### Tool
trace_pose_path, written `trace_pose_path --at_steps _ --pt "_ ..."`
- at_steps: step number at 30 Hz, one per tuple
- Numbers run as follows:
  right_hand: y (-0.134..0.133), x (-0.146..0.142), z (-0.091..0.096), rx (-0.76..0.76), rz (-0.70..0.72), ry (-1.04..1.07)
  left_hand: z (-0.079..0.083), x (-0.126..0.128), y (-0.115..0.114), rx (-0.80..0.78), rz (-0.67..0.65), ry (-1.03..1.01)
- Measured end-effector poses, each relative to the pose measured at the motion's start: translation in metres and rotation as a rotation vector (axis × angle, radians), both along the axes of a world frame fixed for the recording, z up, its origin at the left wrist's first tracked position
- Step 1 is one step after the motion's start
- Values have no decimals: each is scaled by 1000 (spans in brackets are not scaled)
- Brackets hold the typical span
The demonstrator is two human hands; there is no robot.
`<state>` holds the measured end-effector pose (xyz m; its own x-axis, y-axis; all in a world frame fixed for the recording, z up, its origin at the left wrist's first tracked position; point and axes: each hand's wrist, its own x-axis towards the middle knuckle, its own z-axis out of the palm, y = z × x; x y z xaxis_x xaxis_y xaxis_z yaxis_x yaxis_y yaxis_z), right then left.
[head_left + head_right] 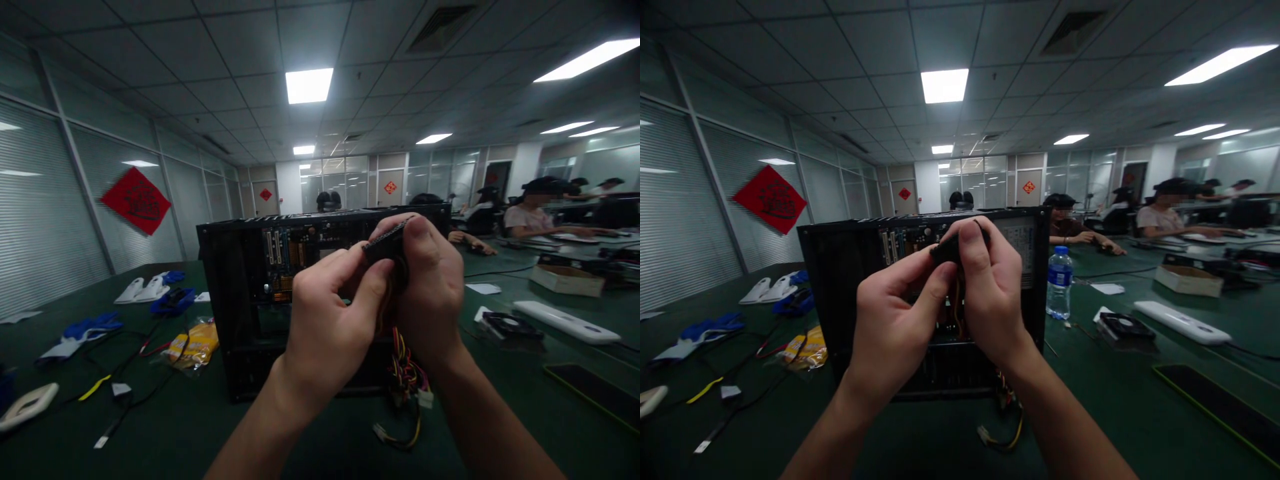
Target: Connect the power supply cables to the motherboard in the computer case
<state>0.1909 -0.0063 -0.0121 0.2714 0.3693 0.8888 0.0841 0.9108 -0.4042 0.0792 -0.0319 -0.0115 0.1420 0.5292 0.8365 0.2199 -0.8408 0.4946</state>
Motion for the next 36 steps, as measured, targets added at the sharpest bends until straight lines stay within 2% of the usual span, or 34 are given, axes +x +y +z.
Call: trace_pose_path --at_steps 3,8,11,16,21,27,32,36 --pt "4 1 1 -50 -1 -74 0 -3 4 -40 -12 -5" --pt "16 7 2 -99 77 -192 -2 -7 17 -128 -62 -54" --pt "23 13 3 -123 63 -283 -2 -10 28 -169 -85 -94" --pt "24 21 6 -84 -126 -368 -2 -17 48 -208 -76 -126" --pt "19 26 8 -51 -334 -713 -3 -23 59 -218 -40 -137" --pt "28 32 5 9 -379 -855 -4 -21 64 -316 -141 -254" --pt "32 33 3 -86 -527 -1018 -14 -12 74 -482 -279 -418" --pt "36 32 0 -161 -654 -1132 -25 -7 84 -582 -261 -430"
